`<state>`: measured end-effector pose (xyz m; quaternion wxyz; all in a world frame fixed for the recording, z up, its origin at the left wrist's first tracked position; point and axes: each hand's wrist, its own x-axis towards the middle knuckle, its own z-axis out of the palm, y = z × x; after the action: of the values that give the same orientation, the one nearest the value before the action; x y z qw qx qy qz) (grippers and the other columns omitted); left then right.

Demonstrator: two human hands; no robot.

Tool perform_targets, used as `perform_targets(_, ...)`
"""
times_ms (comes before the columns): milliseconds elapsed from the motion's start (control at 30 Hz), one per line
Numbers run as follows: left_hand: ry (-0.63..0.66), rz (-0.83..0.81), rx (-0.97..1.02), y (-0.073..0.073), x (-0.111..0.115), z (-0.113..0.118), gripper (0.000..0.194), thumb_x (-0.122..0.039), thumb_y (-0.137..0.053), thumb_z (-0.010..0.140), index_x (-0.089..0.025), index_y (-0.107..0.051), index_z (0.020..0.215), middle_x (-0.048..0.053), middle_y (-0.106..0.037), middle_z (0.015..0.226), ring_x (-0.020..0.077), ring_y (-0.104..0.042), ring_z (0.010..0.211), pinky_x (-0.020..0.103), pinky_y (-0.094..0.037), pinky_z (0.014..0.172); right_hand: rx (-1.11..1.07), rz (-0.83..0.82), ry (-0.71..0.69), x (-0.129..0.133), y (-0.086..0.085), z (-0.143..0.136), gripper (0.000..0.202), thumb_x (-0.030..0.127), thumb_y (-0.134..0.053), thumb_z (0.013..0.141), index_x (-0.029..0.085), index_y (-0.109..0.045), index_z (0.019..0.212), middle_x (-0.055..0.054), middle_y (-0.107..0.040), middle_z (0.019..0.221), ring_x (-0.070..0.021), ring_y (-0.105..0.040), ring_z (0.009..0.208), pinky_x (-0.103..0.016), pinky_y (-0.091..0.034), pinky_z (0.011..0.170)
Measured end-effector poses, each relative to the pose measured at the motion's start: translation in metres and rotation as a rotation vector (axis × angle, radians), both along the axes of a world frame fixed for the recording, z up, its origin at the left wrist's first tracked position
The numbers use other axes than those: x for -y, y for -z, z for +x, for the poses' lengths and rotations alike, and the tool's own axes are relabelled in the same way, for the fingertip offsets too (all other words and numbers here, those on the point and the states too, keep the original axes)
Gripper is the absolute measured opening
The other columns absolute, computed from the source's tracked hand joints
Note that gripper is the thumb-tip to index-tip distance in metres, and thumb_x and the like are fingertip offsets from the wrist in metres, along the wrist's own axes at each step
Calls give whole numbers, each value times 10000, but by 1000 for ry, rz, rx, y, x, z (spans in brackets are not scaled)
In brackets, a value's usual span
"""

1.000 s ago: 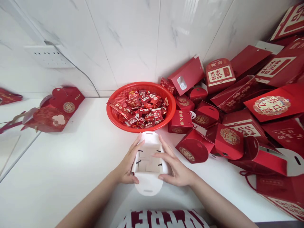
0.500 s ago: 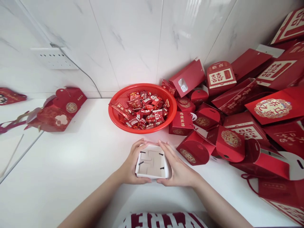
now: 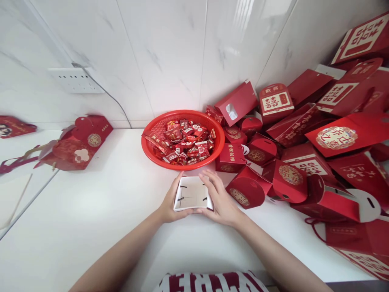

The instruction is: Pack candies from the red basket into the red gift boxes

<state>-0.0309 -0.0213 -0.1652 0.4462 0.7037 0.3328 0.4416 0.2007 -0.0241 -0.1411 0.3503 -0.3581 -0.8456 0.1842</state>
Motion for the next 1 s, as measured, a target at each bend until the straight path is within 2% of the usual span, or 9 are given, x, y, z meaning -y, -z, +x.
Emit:
perform_targets(100,-73,38,-17,-3,-4,-7,1010,-383,-803,710,-301,-223,1532,149,-407,1470,385,-438,1336,621,-370,1093,7,272,110,-3,-30,-3,511,333,-604,914,219,-443,1385,-169,-345,1513,-357,-294,1438,-622,-231,1168)
perform_targets(200,-40,19,38,-7,-8,-8,999,-386,-814,695,-253,-245,1505,158,-467,1405,383,-487,1284,600,-419,1052,-42,387,244,-20,-66,-16,298,232,-564,935,237,-554,1233,-125,-510,1385,-298,-453,1333,-537,-312,1152)
perform_targets(300,-14,2,34,-6,-9,-8,1052,-393,-831,670,-239,-214,1509,172,-421,1435,393,-447,1318,590,-394,1075,-57,224,338,-54,-94,-35,198,274,-494,980,206,-607,1127,-138,-556,1284,-280,-529,1236,-445,-436,1056)
perform_targets(400,-8,10,-20,0,-8,-12,1142,-423,-854,629,-307,-160,1529,154,-341,1489,411,-384,1358,637,-329,1108,211,-100,463,-94,-107,-50,255,294,-452,994,179,-602,1165,-173,-553,1259,-317,-555,1202,-464,-456,1006)
perform_targets(500,0,14,-62,5,-6,-17,1187,-438,-869,599,-351,-147,1537,136,-332,1499,416,-370,1363,655,-306,1118,474,-383,540,-126,-103,-58,327,303,-515,960,139,-580,1236,-238,-568,1265,-379,-588,1171,-524,-461,956)
perform_targets(600,-10,9,-63,8,-5,-20,1202,-449,-854,626,-326,-101,1555,149,-325,1500,406,-377,1360,638,-328,1110,540,-476,549,-146,-88,-61,340,275,-560,927,97,-589,1216,-258,-636,1177,-370,-625,1127,-491,-482,926)
perform_targets(767,-24,-2,-21,8,-5,-20,1184,-470,-834,659,-331,-72,1554,144,-318,1495,390,-373,1363,612,-328,1116,575,-466,465,-158,-65,-62,491,167,-661,827,65,-515,1284,-281,-597,1259,-336,-634,1111,-416,-494,907)
perform_targets(867,-14,-11,-21,7,-5,-19,1175,-452,-835,661,-335,-78,1552,143,-313,1498,393,-368,1370,622,-319,1116,529,-417,321,-160,-62,-59,458,120,-690,779,139,-565,1219,-178,-661,1190,-288,-645,1082,-350,-489,894)
perform_targets(1000,-13,-18,-46,6,-5,-20,1184,-445,-851,640,-315,-103,1549,154,-316,1496,404,-378,1361,630,-324,1106,438,-384,193,-161,-59,-54,482,166,-661,818,193,-521,1278,-56,-713,1031,-203,-670,979,-263,-497,814)
